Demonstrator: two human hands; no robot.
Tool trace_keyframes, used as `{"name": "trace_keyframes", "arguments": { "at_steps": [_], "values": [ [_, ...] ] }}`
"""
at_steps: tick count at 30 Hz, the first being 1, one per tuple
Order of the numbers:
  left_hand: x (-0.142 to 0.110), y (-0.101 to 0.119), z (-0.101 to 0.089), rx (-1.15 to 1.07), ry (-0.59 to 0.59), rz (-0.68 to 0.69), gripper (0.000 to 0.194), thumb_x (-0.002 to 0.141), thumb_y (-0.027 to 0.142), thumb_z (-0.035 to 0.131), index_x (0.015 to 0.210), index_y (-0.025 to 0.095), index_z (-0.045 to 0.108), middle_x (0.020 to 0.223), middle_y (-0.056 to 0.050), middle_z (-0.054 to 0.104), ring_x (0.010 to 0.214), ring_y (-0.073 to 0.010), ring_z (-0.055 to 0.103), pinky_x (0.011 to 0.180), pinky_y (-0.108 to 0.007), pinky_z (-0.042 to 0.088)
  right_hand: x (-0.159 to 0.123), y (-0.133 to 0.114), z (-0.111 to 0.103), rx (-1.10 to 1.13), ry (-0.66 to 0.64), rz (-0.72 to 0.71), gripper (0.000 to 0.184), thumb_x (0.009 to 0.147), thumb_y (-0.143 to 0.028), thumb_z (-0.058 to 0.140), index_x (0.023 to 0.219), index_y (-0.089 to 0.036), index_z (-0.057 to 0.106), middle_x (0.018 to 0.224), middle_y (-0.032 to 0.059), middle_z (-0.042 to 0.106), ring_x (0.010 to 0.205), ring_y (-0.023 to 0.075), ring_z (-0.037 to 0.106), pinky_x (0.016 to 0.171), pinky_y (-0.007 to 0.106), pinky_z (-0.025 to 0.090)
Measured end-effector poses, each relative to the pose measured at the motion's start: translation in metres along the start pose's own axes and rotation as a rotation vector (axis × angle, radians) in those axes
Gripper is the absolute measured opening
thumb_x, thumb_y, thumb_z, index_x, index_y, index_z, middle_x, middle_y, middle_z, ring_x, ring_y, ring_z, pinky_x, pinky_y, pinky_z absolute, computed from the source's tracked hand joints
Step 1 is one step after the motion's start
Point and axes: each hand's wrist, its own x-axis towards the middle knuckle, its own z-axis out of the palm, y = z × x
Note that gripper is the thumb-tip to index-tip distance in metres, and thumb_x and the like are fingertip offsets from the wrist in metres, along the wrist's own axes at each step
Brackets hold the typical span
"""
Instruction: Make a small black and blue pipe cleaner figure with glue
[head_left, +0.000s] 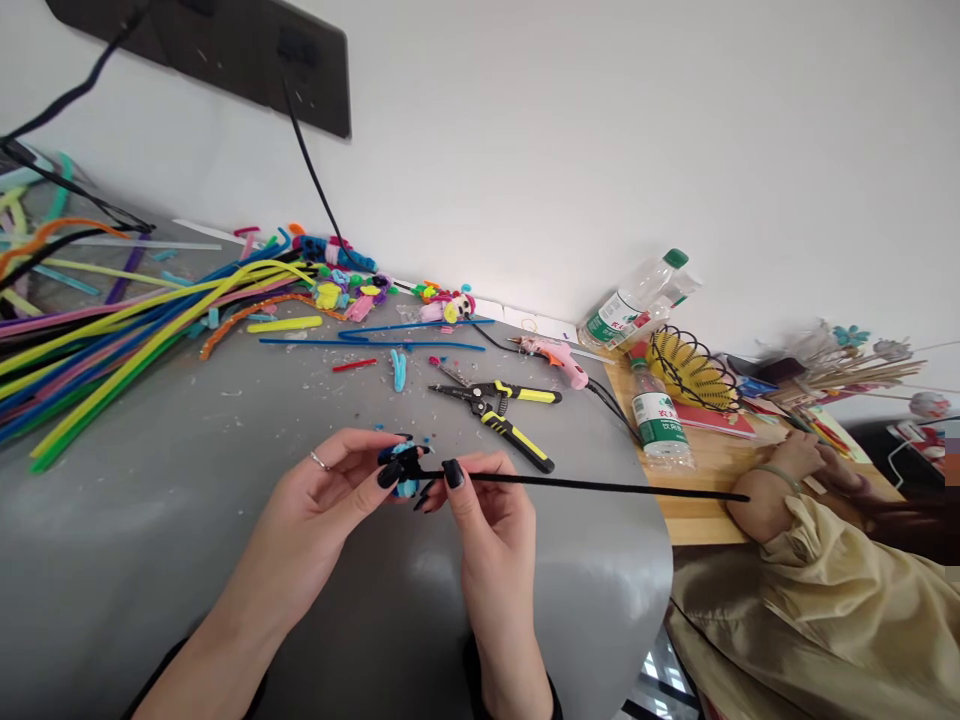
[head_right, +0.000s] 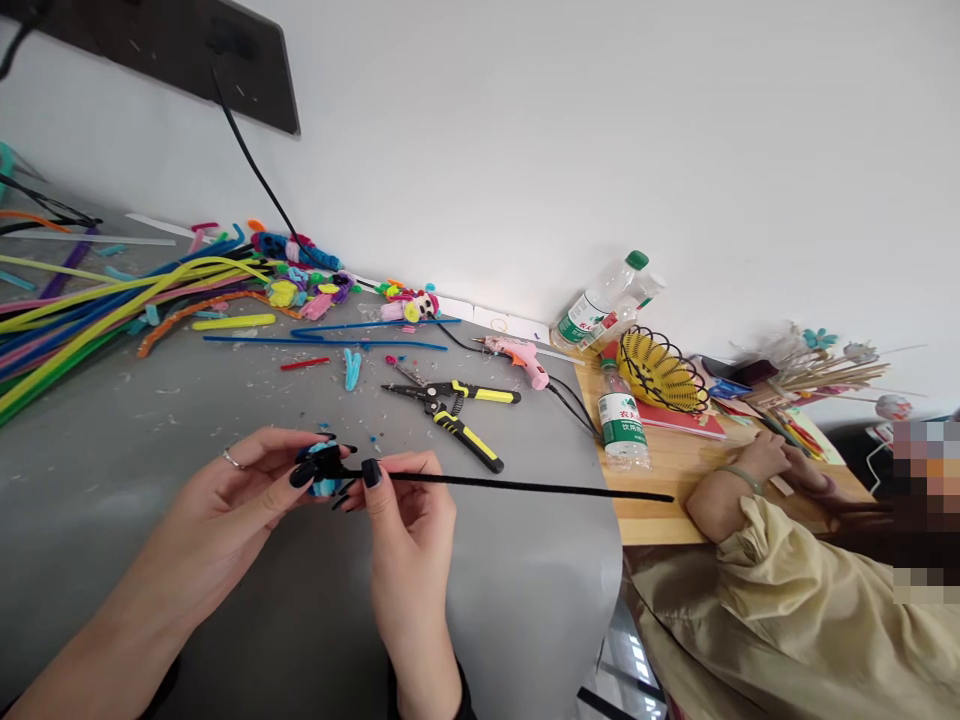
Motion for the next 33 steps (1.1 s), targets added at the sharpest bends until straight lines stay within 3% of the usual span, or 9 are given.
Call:
{"name": "trace_keyframes", "arguments": {
  "at_steps": [14, 19, 24, 27, 30, 33],
  "values": [
    [0.001, -0.002, -0.001, -0.018, 0.025, -0.057, 0.051, 0.056, 0.058, 0.104, 0.09, 0.025, 0.087, 0.093, -0.007, 0.082, 0.086, -0.0212, 0.075, 0.067, -0.023, 0.065, 0.005, 0.009, 0.0, 0.169, -0.041, 0.208, 0.047, 0.077, -0.059, 0.096, 0.083, -0.019, 0.071, 0.069, -0.0022, 0.071, 0.061, 0.012, 0.067, 0.064, 0.024, 0.056],
    [0.007, 0.004, -0.016, -0.085, 0.186, 0.019, 0.051, 0.054, 0.051, 0.107, 0.093, 0.026, 0.086, 0.095, -0.003, 0.085, 0.088, -0.0189, 0.075, 0.069, -0.021, 0.062, 0.008, 0.002, -0.001, -0.04, -0.107, 0.258, 0.054, 0.084, -0.071, 0.084, 0.083, -0.02, 0.064, 0.063, -0.0028, 0.065, 0.056, 0.013, 0.06, 0.058, 0.026, 0.053],
    [0.01, 0.021, -0.027, -0.175, 0.316, 0.125, 0.034, 0.066, 0.033, 0.105, 0.092, 0.027, 0.084, 0.094, 0.002, 0.085, 0.09, -0.0147, 0.073, 0.073, -0.018, 0.057, 0.026, -0.003, 0.013, -0.385, -0.216, 0.226, 0.047, 0.095, -0.057, 0.072, 0.069, -0.024, 0.051, 0.055, -0.0058, 0.054, 0.049, 0.0101, 0.047, 0.047, 0.022, 0.036],
    [0.006, 0.024, -0.028, -0.187, 0.294, 0.129, 0.038, 0.063, 0.038, 0.106, 0.092, 0.028, 0.084, 0.095, 0.001, 0.086, 0.09, -0.0165, 0.075, 0.074, -0.021, 0.059, 0.043, 0.008, 0.034, -0.253, -0.204, 0.245, 0.047, 0.092, -0.064, 0.071, 0.074, -0.024, 0.056, 0.054, -0.0054, 0.058, 0.043, 0.0103, 0.049, 0.044, 0.022, 0.038],
    [0.002, 0.021, -0.031, -0.18, 0.288, 0.12, 0.044, 0.059, 0.044, 0.108, 0.094, 0.029, 0.085, 0.094, 0.002, 0.086, 0.087, -0.016, 0.075, 0.074, -0.021, 0.06, 0.058, 0.018, 0.049, -0.144, -0.3, 0.295, 0.052, 0.088, -0.074, 0.069, 0.081, -0.023, 0.059, 0.056, -0.0032, 0.063, 0.044, 0.0131, 0.058, 0.047, 0.024, 0.046],
    [0.0, 0.02, -0.036, -0.163, 0.289, 0.126, 0.042, 0.063, 0.043, 0.106, 0.095, 0.029, 0.084, 0.095, 0.002, 0.086, 0.089, -0.0164, 0.076, 0.077, -0.022, 0.061, 0.077, 0.006, 0.035, -0.413, -0.289, 0.162, 0.039, 0.097, -0.061, 0.064, 0.09, -0.023, 0.066, 0.063, -0.0023, 0.067, 0.051, 0.0156, 0.064, 0.052, 0.026, 0.048]
  ]
}}
